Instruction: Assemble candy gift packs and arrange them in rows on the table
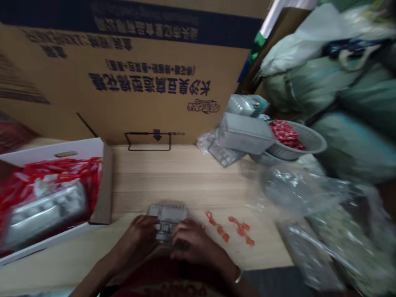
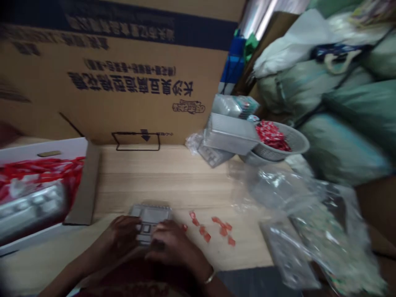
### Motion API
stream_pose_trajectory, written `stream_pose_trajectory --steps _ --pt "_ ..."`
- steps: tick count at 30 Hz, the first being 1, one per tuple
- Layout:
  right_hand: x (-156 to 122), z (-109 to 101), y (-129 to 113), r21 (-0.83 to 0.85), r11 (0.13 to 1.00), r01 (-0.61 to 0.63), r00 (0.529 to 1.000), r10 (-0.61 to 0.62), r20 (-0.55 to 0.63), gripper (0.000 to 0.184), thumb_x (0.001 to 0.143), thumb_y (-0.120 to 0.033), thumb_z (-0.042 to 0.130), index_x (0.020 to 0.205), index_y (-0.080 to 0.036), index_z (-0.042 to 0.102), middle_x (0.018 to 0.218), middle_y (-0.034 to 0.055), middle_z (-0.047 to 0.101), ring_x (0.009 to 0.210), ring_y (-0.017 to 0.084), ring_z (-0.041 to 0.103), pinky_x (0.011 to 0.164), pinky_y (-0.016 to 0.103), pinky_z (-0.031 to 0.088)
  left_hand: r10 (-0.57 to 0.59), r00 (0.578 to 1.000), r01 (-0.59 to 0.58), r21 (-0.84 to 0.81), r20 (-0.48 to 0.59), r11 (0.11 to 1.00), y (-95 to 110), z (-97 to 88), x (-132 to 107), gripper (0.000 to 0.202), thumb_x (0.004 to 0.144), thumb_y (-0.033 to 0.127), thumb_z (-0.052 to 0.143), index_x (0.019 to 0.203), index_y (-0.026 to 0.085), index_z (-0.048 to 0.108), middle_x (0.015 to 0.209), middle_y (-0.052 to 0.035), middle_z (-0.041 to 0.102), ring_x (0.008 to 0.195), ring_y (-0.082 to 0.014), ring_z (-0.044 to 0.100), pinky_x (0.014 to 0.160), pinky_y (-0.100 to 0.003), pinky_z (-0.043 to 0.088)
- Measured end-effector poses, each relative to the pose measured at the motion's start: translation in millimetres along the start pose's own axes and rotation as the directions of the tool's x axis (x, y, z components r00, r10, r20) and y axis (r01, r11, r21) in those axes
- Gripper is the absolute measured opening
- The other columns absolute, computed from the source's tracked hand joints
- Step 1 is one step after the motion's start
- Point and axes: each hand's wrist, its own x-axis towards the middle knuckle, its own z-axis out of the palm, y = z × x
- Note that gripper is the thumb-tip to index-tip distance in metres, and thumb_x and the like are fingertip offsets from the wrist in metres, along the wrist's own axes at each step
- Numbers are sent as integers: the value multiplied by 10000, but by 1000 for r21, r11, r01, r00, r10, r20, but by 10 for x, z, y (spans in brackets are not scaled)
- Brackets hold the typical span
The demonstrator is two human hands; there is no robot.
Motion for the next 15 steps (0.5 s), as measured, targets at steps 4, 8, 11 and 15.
stream_pose_trajectory --steps 4,8,11,15 --pt "57 25 45 -229 973 -21 997 39 73 128 809 -309 707 867 -214 643 922 3 634 918 159 556 828 291 413 74 997 -73 289 7 954 -89 155 65 218 692 332 668 904 295 704 1417 -47 491 1327 -352 366 1105 -600 183" --pt "138 -42 114 -256 967 14 992 18 122 168 798 -364 721 874 -230 653 935 -8 634 890 147 564 749 259 417 183 977 -207 261 112 943 -196 150 316 225 653 370 717 864 290 714 1427 -44 474 1380 -362 265 1110 -603 115" --pt "140 -95 134 -218 976 31 988 2 152 109 811 -309 712 866 -230 661 905 -18 633 849 137 574 700 245 417 240 951 -273 163 196 948 -204 68 479 265 585 408 788 751 236 674 1363 -67 528 1333 -342 335 1096 -536 188" --pt "92 -73 130 -172 984 56 992 -34 125 18 860 -230 632 859 -237 649 880 -20 614 819 136 563 681 248 414 248 949 -268 83 197 960 -173 -18 543 338 567 446 811 721 213 620 1303 -83 562 1283 -313 382 1059 -459 252"
